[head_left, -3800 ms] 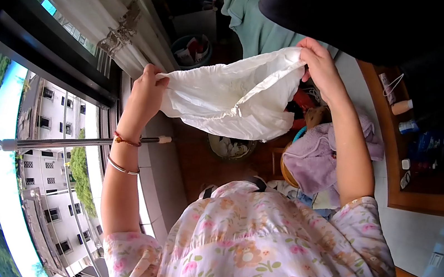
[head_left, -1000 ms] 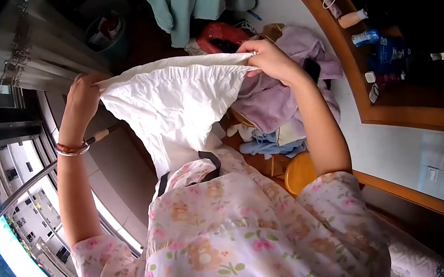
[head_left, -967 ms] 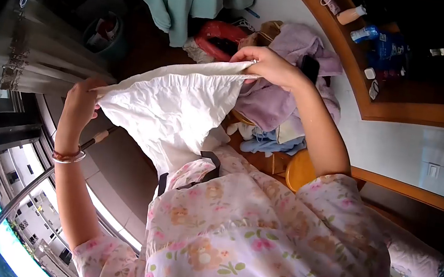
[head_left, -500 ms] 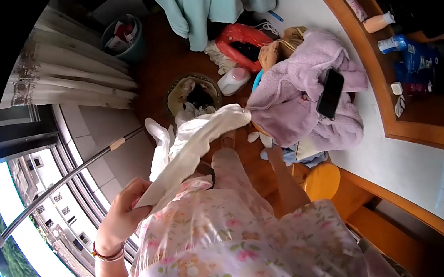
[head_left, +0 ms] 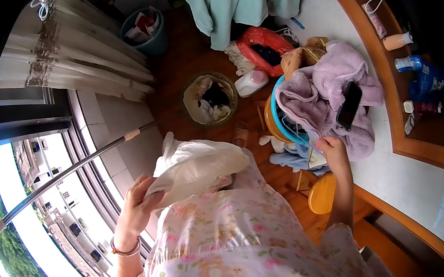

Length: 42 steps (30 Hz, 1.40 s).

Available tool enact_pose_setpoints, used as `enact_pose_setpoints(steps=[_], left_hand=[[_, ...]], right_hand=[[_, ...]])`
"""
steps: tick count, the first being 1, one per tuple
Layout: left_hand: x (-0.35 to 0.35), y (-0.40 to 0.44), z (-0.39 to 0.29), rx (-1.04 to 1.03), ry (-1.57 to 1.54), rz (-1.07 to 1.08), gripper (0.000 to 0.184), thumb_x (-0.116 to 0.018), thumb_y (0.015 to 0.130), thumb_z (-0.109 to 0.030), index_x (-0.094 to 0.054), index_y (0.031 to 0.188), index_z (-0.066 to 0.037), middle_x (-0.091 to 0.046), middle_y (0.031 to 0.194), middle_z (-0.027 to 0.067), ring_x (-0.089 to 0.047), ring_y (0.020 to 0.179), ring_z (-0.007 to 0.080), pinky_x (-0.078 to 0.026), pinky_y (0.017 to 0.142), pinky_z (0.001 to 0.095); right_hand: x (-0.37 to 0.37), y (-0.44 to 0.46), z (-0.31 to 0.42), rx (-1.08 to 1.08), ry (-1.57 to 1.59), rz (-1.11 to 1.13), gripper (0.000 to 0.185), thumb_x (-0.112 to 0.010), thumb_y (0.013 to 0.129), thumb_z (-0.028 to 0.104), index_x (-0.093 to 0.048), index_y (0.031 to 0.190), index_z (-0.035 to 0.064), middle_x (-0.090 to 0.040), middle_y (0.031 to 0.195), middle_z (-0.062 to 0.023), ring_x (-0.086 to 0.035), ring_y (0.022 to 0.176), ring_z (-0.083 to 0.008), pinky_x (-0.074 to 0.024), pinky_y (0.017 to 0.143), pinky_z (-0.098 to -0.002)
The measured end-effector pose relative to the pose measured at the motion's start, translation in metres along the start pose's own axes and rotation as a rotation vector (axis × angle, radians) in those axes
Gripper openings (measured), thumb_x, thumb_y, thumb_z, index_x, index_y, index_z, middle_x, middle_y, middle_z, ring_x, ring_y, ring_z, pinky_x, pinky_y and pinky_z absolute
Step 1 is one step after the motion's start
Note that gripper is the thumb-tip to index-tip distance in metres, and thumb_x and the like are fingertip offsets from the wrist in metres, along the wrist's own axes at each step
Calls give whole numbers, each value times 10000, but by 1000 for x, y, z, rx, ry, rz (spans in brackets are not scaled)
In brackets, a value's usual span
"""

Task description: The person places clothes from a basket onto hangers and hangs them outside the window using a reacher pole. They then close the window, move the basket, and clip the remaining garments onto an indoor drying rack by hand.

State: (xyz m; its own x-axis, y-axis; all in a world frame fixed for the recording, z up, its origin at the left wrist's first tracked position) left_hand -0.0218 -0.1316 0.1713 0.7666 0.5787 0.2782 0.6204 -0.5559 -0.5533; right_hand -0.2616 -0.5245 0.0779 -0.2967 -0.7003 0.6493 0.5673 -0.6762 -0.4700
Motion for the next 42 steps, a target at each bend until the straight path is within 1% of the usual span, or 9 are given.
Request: enact_pose_setpoints(steps=[3,10,14,16,21,26,30,35,42], left_hand=[[-1,-1,3,-75,4,-24,165,-538,783,-56,-585,911,37,-474,780,58,-475,701,128,-379,610,238],[3,-8,17,-68,-59,-43,163,-547,783,-67,-586,907,31,-473,780,47,-468,708,126,-373,624,236],[5,-12,14,-63,-86,-40,170,-551,784,-76,-586,912,29,-460,778,37,-455,703,118,-367,622,232],[7,-13,9,-80,-80,-41,171,-551,782,-74,-585,912,32,-453,777,36,-450,699,115,-367,623,232],[8,-18,-14,-109,-76,-48,170,-554,782,-70,-583,909,39,-432,775,35,-438,691,110,-368,619,232],[7,-23,-34,-167,-52,-58,179,-548,787,-58,-594,931,40,-424,772,36,-435,693,113,-369,609,233],[16,-22,-42,-204,-44,-88,183,-542,793,-56,-596,937,45,-415,763,31,-421,680,110,-363,604,227],[28,-16,-51,-219,-59,-124,184,-543,784,-55,-596,929,45,-403,775,23,-411,686,105,-352,606,223],[36,-14,-66,-280,-88,-103,242,-518,731,-58,-604,931,48,-409,775,33,-418,705,118,-359,626,233]], right_hand=[[30,-38,30,-67,320,87,210,-532,863,189,-597,739,32,-363,493,58,-306,441,-39,-232,418,-208],[81,-93,33,32,687,71,199,-449,919,155,-508,772,34,-287,475,42,-222,393,-49,-205,389,-229],[117,-130,-23,45,953,-368,159,-504,895,148,-537,824,10,-447,579,-5,-378,478,-83,-378,536,-261],[90,-139,26,614,913,263,271,-573,859,146,-503,1078,3,-525,696,-51,-484,599,-142,-405,757,-330],[-8,-157,104,617,436,586,807,-580,814,450,-189,1358,3,-538,689,-61,-593,766,-201,-369,902,-387],[-45,-152,125,406,1151,32,778,-420,853,588,-230,1336,8,-434,557,-15,-403,471,-100,-365,532,-261],[-17,-119,87,284,1132,-47,664,-333,903,553,-311,1309,28,-380,541,-4,-265,430,-82,-261,442,-263],[65,-115,119,483,35,-611,423,-483,900,337,-542,1113,-24,-580,657,-79,-510,586,-113,-387,578,-211],[41,-112,151,841,1031,-25,276,-491,842,207,-558,719,-30,-530,605,-79,-425,542,-162,-335,564,-299]])
Point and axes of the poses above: each hand's wrist, its own y-axis towards the middle knuckle, its own x-axis out of the back of the hand, z = x × y, the point moved 10 cm from there along y, towards the middle knuckle
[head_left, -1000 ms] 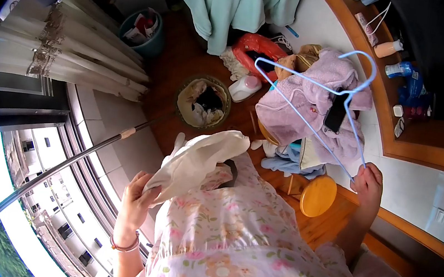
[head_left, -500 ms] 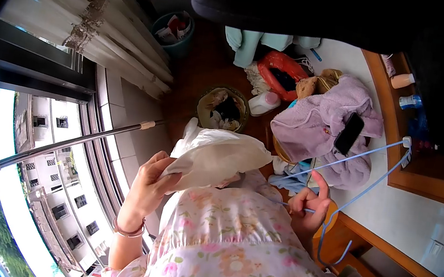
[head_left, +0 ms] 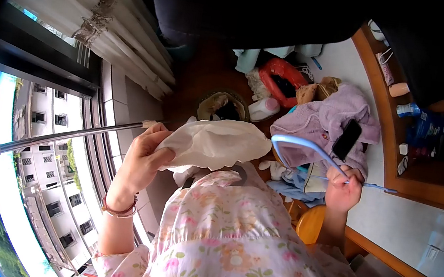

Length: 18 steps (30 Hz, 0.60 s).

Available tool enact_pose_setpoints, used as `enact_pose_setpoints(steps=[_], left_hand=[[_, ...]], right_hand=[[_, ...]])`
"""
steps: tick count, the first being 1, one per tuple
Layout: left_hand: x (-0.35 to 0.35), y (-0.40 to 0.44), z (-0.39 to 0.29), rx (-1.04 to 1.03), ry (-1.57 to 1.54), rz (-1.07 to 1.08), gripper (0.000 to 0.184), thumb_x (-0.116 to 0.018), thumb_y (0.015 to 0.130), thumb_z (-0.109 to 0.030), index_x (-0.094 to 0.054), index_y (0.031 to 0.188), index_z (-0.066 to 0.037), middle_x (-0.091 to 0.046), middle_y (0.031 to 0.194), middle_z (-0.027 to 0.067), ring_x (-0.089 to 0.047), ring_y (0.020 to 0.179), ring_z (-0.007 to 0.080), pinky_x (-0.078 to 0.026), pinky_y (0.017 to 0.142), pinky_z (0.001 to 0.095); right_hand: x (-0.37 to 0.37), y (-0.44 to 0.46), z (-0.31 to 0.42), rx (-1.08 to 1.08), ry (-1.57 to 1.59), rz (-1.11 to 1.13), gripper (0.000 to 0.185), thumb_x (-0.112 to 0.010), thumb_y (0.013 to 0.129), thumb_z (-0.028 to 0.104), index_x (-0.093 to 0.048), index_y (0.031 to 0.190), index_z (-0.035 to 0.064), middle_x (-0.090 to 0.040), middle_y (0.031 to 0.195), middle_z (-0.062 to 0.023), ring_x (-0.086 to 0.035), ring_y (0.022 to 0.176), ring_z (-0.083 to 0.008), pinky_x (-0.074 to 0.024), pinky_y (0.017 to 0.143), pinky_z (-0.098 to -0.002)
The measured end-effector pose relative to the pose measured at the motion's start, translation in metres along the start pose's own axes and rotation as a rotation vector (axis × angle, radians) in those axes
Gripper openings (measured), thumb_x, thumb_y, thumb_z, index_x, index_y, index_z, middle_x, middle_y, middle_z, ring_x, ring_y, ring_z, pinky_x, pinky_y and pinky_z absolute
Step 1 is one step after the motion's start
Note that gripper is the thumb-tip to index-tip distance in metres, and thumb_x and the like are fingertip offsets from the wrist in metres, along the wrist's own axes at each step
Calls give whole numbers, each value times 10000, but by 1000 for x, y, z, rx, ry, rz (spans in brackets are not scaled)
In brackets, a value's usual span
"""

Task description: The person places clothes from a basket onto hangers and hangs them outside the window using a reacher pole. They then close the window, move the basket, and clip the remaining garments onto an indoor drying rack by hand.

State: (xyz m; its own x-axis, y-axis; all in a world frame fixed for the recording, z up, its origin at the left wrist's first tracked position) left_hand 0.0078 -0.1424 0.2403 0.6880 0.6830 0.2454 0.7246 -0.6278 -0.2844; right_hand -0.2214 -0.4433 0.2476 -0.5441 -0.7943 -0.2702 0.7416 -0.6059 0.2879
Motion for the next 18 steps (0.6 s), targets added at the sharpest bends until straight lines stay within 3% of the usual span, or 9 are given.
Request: enact_pose_setpoints(steps=[1,3,7,9,11,12,15,16,18], left_hand=[[0,0,-4,-32,11,20,255,-514,718,-58,-604,930,50,-414,775,39,-421,715,125,-361,633,238],[1,-1,-12,-76,60,47,266,-503,694,-53,-605,918,51,-421,775,43,-423,743,136,-362,649,239],[7,-9,-29,-19,17,65,269,-505,675,-36,-611,906,50,-405,800,32,-413,747,112,-358,629,217],[20,-17,-43,-113,-22,62,262,-528,692,-59,-609,911,60,-404,801,37,-412,744,112,-357,633,215],[35,-24,-44,-83,-116,36,299,-511,708,10,-622,984,44,-415,802,42,-424,726,116,-372,634,227],[45,-29,-52,-92,29,-20,357,-525,686,9,-628,1027,4,-428,791,27,-421,704,107,-365,611,227],[63,-38,-64,-187,474,-113,443,-476,694,72,-622,1093,-52,-521,821,64,-524,687,153,-430,613,271],[64,-40,-64,-189,541,-123,426,-472,695,72,-627,1074,-45,-533,833,75,-538,692,174,-440,626,283],[61,-41,-73,-231,631,-150,334,-453,717,54,-643,984,-7,-553,832,115,-566,704,244,-456,664,341]], right_hand=[[-20,10,-10,-64,387,12,312,-481,840,229,-524,637,-5,-473,540,-58,-365,504,-146,-288,529,-305],[-71,31,-8,-26,589,99,333,-483,837,247,-482,590,24,-383,488,-40,-297,489,-126,-218,502,-304],[-142,54,-33,-72,577,367,303,-518,808,238,-497,597,21,-506,545,-74,-338,476,-147,-268,517,-308],[-144,60,-61,-127,101,459,209,-548,765,156,-578,658,-22,-579,606,-95,-482,530,-160,-366,529,-264],[-152,60,-62,-121,-201,663,197,-539,770,120,-576,643,-27,-570,588,-82,-494,513,-153,-378,496,-263],[-156,61,-54,-109,-296,684,248,-542,758,171,-550,611,-28,-571,584,-90,-529,524,-165,-410,506,-273],[-177,59,-49,-97,-499,847,264,-539,795,160,-542,612,-30,-520,543,-84,-505,501,-160,-379,475,-290],[-190,57,-35,130,-548,893,258,-541,813,124,-520,610,-33,-464,527,-86,-446,474,-154,-343,464,-305],[-200,62,-39,20,-564,903,254,-545,817,108,-507,610,-34,-442,527,-84,-411,469,-155,-327,463,-307]])
Point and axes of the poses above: each hand's wrist, its own y-axis towards the middle knuckle, its own x-axis out of the back of the hand, z = x × y, the point moved 10 cm from there along y, towards the middle knuckle
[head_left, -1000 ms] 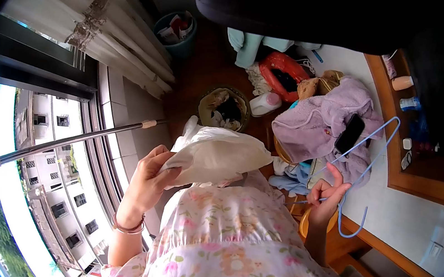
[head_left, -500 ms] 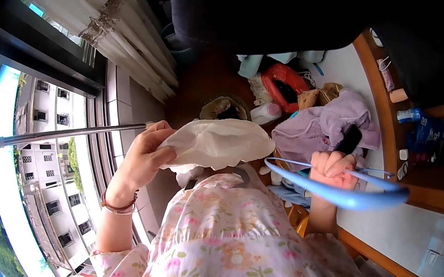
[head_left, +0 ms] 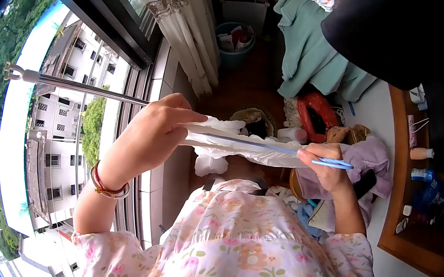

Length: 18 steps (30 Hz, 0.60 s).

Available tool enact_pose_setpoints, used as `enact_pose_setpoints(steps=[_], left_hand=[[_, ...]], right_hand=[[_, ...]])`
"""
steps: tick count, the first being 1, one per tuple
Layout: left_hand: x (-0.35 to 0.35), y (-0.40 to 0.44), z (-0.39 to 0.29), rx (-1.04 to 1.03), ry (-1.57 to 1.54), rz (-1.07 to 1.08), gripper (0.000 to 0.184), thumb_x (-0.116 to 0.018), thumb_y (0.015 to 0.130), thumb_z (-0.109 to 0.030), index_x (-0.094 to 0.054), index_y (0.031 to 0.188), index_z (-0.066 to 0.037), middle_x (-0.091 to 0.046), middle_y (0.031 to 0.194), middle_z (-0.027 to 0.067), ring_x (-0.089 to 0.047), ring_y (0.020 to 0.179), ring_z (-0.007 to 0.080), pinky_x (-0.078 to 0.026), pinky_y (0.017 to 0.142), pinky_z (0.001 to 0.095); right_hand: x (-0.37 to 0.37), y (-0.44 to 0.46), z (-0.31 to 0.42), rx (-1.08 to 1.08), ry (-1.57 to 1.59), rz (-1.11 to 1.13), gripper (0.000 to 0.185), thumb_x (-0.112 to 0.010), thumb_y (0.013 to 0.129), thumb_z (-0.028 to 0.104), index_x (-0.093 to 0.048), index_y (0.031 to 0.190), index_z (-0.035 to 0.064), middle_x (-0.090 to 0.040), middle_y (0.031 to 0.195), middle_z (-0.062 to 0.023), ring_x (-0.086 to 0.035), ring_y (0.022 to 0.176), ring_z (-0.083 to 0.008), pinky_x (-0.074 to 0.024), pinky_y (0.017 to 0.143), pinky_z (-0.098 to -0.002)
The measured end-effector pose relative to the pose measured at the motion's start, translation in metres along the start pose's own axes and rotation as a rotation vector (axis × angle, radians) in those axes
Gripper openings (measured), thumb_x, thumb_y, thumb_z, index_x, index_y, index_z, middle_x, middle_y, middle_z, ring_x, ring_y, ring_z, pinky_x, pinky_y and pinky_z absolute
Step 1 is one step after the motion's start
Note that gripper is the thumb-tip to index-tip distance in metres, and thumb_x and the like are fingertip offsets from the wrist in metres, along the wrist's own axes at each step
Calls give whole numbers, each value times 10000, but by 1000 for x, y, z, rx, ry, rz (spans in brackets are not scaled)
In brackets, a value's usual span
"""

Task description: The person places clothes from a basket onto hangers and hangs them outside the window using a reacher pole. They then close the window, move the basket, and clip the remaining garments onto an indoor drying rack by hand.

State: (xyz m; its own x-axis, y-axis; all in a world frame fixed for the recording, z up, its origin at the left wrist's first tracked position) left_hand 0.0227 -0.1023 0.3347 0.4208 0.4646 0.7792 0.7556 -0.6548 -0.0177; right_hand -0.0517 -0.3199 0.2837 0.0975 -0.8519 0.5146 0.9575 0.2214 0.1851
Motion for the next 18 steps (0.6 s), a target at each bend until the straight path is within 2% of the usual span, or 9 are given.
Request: enact_pose_setpoints(steps=[2,7,8,9,11,13,15,17,18], left_hand=[[4,8,-5,9,70,7,305,-443,727,39,-640,957,7,-555,824,130,-570,719,264,-455,676,355],[-22,30,-13,-23,379,181,249,-430,734,-6,-630,873,46,-580,854,169,-579,778,312,-458,710,381],[-22,34,-5,50,337,220,256,-490,801,-127,-632,955,21,-591,868,156,-582,775,288,-465,705,372],[-17,34,-5,45,341,217,256,-490,801,-127,-632,955,21,-591,868,156,-582,775,288,-465,705,372],[-4,32,-5,56,134,206,454,-562,838,-376,-577,1132,-31,-584,926,139,-577,787,253,-475,729,355],[10,34,6,20,-241,215,889,-557,671,-706,-435,1300,-90,-545,1082,113,-543,951,248,-453,850,388],[42,37,11,8,-226,-37,951,-536,635,-754,-431,1298,-81,-531,1156,114,-493,1084,264,-417,910,403],[50,28,11,-128,-71,-126,746,-690,717,-442,-414,1298,-63,-499,1210,162,-437,1189,261,-337,994,391],[42,29,30,-87,-73,-126,733,-689,724,-420,-412,1297,-58,-497,1221,157,-438,1190,257,-340,993,389]], right_hand=[[-4,12,13,-41,42,-14,265,-564,824,96,-476,611,-35,-400,534,-73,-340,477,-152,-296,464,-307],[-22,46,31,-163,-18,153,232,-604,821,125,-541,674,-43,-468,554,-99,-420,518,-113,-333,487,-291],[-22,52,20,-244,56,155,215,-628,809,134,-573,712,-50,-499,560,-121,-442,502,-102,-340,475,-289],[-8,57,21,-145,103,88,183,-638,805,148,-630,748,-26,-551,573,-64,-467,546,-54,-339,480,-255],[16,57,18,-181,242,4,163,-637,805,146,-658,752,-7,-552,577,8,-447,554,-35,-320,484,-218],[27,58,24,-222,256,-16,178,-633,819,161,-648,758,-6,-500,565,42,-395,531,-18,-273,479,-191],[38,63,33,-148,304,-100,212,-625,834,196,-641,760,-2,-463,549,51,-370,506,-14,-256,461,-189],[53,63,40,-177,341,-121,231,-621,839,213,-641,759,-2,-444,542,55,-350,492,-14,-244,451,-187],[60,63,43,-215,384,-128,249,-616,844,230,-640,757,-2,-425,535,60,-330,478,-13,-232,441,-185]])
Point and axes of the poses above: each hand's wrist, its own y-axis towards the middle knuckle, its own x-axis out of the back of the hand, z = x × y, the point moved 10 cm from there along y, towards the middle knuckle
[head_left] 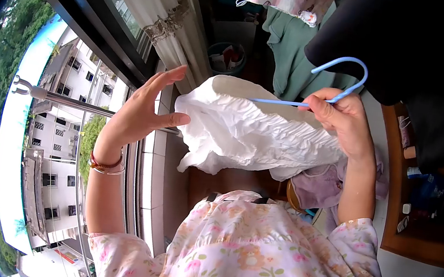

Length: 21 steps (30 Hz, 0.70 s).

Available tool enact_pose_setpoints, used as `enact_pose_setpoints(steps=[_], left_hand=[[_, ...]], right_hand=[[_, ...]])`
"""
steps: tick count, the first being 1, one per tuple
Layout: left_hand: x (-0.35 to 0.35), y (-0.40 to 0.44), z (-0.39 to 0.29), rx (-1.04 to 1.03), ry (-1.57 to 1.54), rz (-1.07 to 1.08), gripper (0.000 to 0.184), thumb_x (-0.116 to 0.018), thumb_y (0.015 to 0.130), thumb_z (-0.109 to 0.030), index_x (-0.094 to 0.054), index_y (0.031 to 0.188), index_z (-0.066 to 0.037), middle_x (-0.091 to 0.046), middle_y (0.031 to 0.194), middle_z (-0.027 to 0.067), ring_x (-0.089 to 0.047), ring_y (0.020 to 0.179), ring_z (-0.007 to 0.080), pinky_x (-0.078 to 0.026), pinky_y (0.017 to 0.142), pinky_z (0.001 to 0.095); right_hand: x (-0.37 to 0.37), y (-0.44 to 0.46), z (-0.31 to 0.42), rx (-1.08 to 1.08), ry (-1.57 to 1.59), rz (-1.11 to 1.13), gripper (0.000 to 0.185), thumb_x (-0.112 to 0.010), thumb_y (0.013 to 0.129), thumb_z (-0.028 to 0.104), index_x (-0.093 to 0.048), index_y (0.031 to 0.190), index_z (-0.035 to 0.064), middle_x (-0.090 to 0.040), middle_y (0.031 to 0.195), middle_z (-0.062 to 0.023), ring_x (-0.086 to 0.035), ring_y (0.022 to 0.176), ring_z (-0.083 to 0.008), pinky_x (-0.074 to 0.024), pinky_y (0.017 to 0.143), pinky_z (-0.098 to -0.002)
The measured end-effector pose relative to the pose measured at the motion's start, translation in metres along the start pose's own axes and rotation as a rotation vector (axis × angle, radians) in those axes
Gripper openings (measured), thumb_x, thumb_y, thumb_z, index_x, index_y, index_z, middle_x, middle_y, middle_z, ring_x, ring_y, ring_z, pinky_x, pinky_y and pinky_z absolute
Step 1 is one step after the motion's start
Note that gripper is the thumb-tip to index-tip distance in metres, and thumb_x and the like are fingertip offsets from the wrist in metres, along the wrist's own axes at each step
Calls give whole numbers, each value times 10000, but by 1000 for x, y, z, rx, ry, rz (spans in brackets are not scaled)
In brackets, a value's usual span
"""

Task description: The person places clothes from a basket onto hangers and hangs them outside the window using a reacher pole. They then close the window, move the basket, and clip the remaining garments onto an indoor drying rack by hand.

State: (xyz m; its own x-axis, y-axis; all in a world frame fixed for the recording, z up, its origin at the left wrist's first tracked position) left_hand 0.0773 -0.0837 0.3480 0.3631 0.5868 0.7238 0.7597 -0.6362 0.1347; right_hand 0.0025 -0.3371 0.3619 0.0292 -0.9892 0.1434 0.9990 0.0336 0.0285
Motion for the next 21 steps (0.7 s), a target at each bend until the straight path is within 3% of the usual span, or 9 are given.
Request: enact_pose_setpoints(steps=[1,3,5,8,11,16,18,19,21], left_hand=[[-8,-3,22,44,-1,-3,719,-689,730,-398,-411,1296,-52,-494,1232,153,-439,1190,254,-342,992,387],[-36,-11,50,105,-763,67,662,-652,798,-341,-377,1310,-24,-486,1242,122,-450,1174,218,-358,975,354],[-29,-22,63,48,-1036,-179,524,-637,829,-273,-432,1233,-10,-511,1164,108,-499,1086,199,-391,926,330],[-16,-62,73,-95,-492,-818,366,-696,770,-127,-485,1052,-28,-516,1008,77,-518,921,175,-420,839,322],[-40,-49,16,-192,-30,-816,405,-734,712,-80,-488,1028,-23,-525,1023,111,-542,879,200,-466,758,296],[-80,14,42,-121,-490,-497,168,-611,792,38,-525,932,1,-521,832,-12,-479,739,55,-418,667,183],[-57,17,46,-136,-395,-356,111,-598,811,20,-568,915,-6,-554,804,-30,-477,722,38,-398,671,185],[-23,9,30,-198,-234,-428,99,-612,810,-35,-597,905,-11,-591,785,32,-512,694,82,-411,660,202],[27,-5,63,-237,-760,-621,142,-627,815,-90,-599,930,-11,-602,865,35,-530,783,97,-413,776,228]], right_hand=[[7,-1,10,26,-14,-42,265,-606,852,241,-642,768,-8,-393,520,68,-302,465,-13,-215,430,-183],[14,-1,23,53,-20,-37,265,-592,862,228,-642,772,-16,-391,513,67,-284,458,-9,-198,429,-182],[20,-2,29,42,12,-53,265,-576,871,217,-640,784,-24,-386,506,68,-261,447,-8,-178,424,-186],[31,-2,35,67,17,-110,282,-560,882,232,-640,802,-27,-355,498,71,-231,435,0,-149,415,-183],[28,0,43,62,13,-95,296,-555,887,251,-640,815,-22,-331,493,72,-215,425,6,-135,408,-179],[39,14,53,77,-72,-117,302,-541,895,260,-625,811,-19,-340,488,70,-205,396,8,-121,380,-174],[71,21,56,100,-92,-153,302,-538,897,259,-614,792,-13,-338,490,72,-202,387,9,-117,372,-172],[88,22,61,126,-98,-178,303,-536,898,260,-609,784,-11,-336,494,74,-201,383,10,-117,369,-171],[113,23,73,190,-135,-180,308,-529,902,278,-599,807,-7,-351,504,65,-194,372,6,-115,362,-164]])
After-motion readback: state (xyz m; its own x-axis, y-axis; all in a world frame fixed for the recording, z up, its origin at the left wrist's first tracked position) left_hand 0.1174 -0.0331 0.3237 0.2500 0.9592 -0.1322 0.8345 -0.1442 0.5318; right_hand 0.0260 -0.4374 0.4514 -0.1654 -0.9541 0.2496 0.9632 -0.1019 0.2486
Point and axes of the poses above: each hand's wrist, its own y-axis towards the middle knuckle, its own x-axis out of the back of the hand, z = x × y, the point moved 10 cm from there along y, towards the middle knuckle
